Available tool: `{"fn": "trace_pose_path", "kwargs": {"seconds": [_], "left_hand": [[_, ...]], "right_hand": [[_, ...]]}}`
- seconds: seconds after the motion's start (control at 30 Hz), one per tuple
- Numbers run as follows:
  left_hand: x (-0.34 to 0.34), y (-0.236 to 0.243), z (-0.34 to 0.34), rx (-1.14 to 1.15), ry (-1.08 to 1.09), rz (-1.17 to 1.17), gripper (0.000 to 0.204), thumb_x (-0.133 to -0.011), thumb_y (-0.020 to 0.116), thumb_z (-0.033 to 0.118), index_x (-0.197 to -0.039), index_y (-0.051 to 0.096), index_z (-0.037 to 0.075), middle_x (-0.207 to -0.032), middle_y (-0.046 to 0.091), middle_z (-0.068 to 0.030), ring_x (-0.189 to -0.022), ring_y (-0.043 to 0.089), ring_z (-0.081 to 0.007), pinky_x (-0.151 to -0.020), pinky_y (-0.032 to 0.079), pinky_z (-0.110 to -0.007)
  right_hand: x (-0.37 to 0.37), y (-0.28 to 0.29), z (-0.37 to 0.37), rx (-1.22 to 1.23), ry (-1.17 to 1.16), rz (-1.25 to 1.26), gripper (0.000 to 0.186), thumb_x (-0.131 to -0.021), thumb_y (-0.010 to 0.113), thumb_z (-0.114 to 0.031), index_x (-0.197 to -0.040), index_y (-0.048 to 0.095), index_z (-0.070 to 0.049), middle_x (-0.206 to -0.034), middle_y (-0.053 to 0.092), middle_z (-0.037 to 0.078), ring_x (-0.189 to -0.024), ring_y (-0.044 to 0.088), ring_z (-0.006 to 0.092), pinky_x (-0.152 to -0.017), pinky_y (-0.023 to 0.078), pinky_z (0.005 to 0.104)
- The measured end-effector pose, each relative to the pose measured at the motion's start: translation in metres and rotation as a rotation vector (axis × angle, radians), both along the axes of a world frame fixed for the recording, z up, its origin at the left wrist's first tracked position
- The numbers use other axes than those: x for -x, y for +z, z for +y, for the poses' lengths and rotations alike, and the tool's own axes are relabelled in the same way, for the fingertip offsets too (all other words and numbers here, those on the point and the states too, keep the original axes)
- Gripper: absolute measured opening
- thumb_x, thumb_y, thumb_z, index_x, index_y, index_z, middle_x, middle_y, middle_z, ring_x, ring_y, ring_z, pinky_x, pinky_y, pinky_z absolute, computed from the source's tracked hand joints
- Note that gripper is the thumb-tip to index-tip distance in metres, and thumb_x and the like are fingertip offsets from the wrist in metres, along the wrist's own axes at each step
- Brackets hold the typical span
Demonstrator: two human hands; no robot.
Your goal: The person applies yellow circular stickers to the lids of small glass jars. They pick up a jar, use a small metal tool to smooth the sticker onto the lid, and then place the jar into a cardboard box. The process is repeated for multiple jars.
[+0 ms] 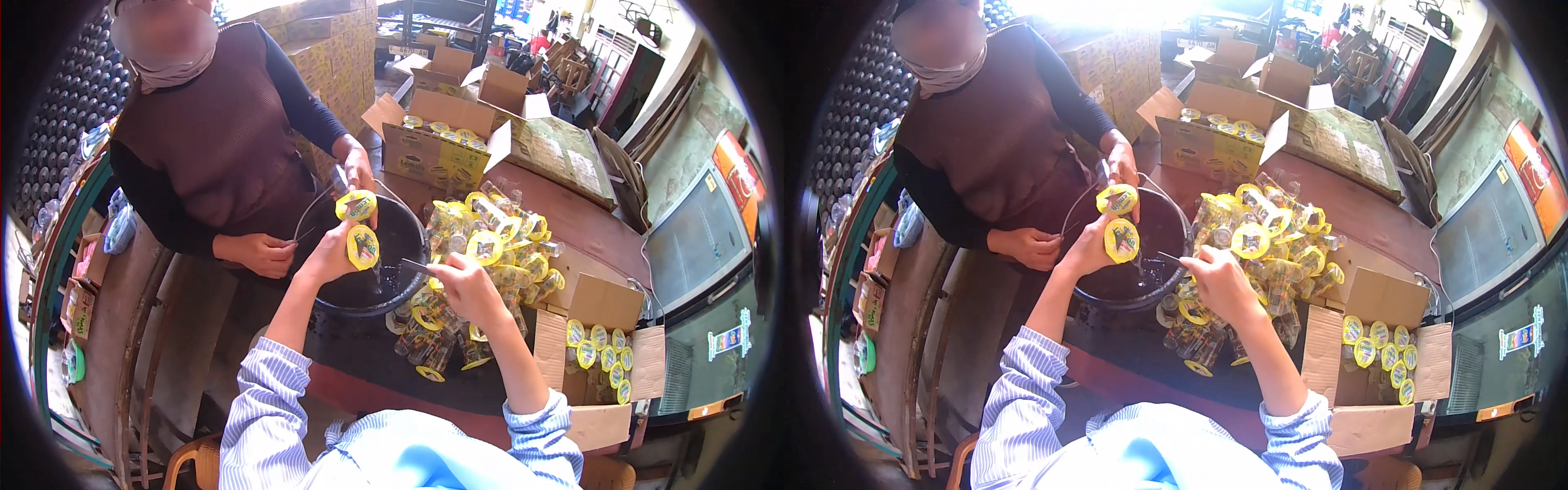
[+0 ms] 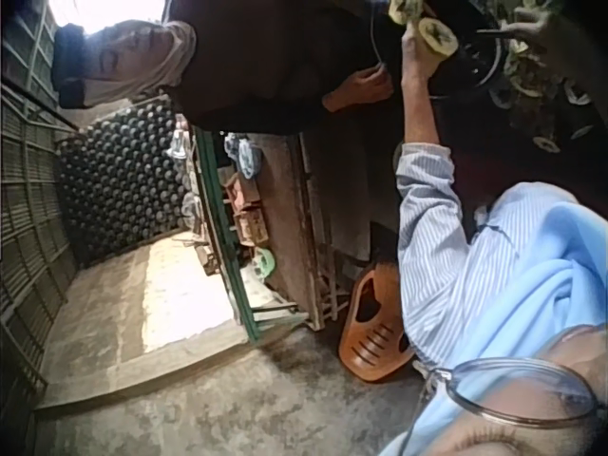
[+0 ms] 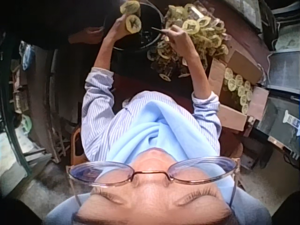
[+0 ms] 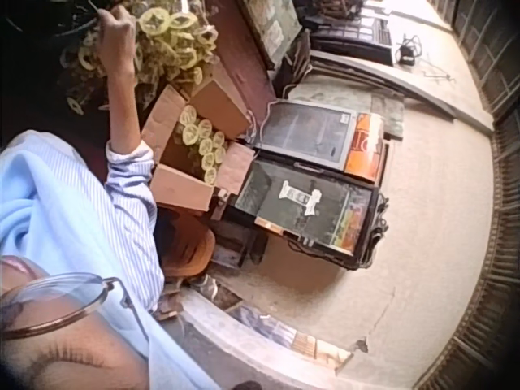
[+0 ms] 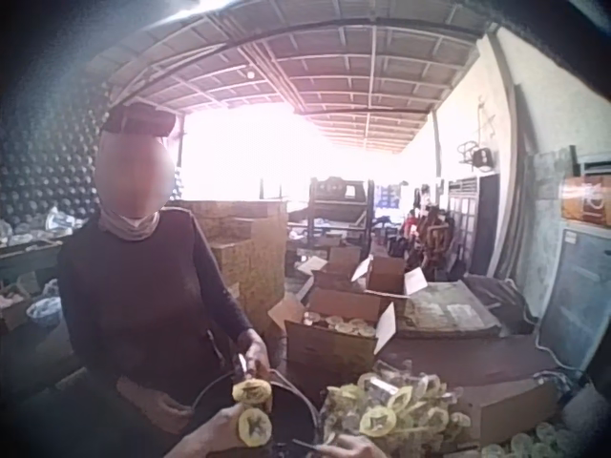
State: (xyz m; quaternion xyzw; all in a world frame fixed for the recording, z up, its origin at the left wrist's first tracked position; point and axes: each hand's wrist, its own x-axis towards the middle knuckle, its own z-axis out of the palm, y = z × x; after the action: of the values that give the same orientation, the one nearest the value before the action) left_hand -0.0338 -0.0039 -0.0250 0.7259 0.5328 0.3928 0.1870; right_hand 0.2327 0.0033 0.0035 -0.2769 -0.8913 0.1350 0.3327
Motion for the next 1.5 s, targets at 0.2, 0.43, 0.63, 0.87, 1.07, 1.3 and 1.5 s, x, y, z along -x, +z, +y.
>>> {"fn": "trace_pose_path", "kwargs": {"seconds": [0.2,0.43,0.63,0.87,1.07,1.3,1.5], "left_hand": [[-0.012,0.009,0.0,0.227,0.077,0.337,0.051,-0.059,0.071,0.016,-0.099,0.043,0.003,-0.089,0.056,-0.0184,-0.088,0.054,-0.0331,-0.072,0.044,-0.039],[-0.014,-0.008,0.005,0.19,0.041,0.641,0.048,-0.055,0.071,0.015,-0.09,0.04,0.004,-0.087,0.055,-0.0161,-0.084,0.054,-0.0332,-0.069,0.043,-0.042],[-0.028,0.0,0.001,0.305,0.085,0.878,0.059,-0.048,0.074,0.01,-0.096,0.04,0.004,-0.089,0.056,-0.0131,-0.092,0.054,-0.0284,-0.075,0.041,-0.04],[-0.035,0.013,0.003,0.298,0.083,1.032,0.063,-0.05,0.072,0.011,-0.103,0.041,0.004,-0.092,0.055,-0.0135,-0.095,0.051,-0.0269,-0.08,0.036,-0.039],[-0.034,0.018,0.014,0.315,0.11,1.208,0.064,-0.048,0.074,0.011,-0.104,0.044,0.005,-0.095,0.055,-0.0102,-0.096,0.051,-0.0251,-0.079,0.036,-0.039],[-0.038,0.027,0.017,0.272,0.102,1.353,0.032,-0.06,0.065,0.012,-0.091,0.055,0.007,-0.096,0.053,-0.0079,-0.098,0.049,-0.022,-0.079,0.037,-0.036],[-0.044,0.027,0.015,0.187,0.12,1.444,0.018,-0.066,0.059,0.011,-0.083,0.061,0.008,-0.098,0.051,-0.0083,-0.103,0.044,-0.0212,-0.078,0.038,-0.033]], "right_hand": [[-0.071,-0.026,-0.044,0.344,-0.356,0.314,0.027,-0.073,0.056,0.001,-0.099,0.059,-0.005,-0.067,0.05,0.007,-0.058,0.048,0.0155,-0.056,0.04,0.0234],[-0.208,-0.1,-0.113,0.81,-0.564,1.217,0.032,-0.08,0.055,-0.004,-0.112,0.05,-0.003,-0.072,0.049,-0.004,-0.063,0.045,0.0045,-0.062,0.041,0.0159],[-0.265,-0.15,-0.144,0.824,-0.534,1.393,0.036,-0.083,0.051,-0.005,-0.118,0.044,-0.003,-0.07,0.048,-0.002,-0.065,0.045,0.0056,-0.067,0.043,0.0187],[-0.275,-0.172,-0.143,0.821,-0.373,1.617,0.038,-0.083,0.051,-0.007,-0.12,0.042,-0.004,-0.072,0.046,0.0,-0.067,0.045,0.0084,-0.071,0.043,0.0228],[-0.278,-0.182,-0.141,0.851,-0.271,1.685,0.04,-0.082,0.053,-0.01,-0.12,0.043,-0.006,-0.074,0.045,0.0,-0.066,0.043,0.0092,-0.073,0.044,0.0256],[-0.282,-0.19,-0.143,0.854,-0.166,1.761,0.041,-0.083,0.051,-0.009,-0.122,0.04,-0.007,-0.075,0.046,0.001,-0.068,0.044,0.0104,-0.074,0.043,0.0282],[-0.285,-0.193,-0.142,0.855,-0.071,1.794,0.043,-0.084,0.049,-0.01,-0.125,0.036,-0.008,-0.075,0.045,0.001,-0.071,0.045,0.0107,-0.075,0.042,0.0289]]}}
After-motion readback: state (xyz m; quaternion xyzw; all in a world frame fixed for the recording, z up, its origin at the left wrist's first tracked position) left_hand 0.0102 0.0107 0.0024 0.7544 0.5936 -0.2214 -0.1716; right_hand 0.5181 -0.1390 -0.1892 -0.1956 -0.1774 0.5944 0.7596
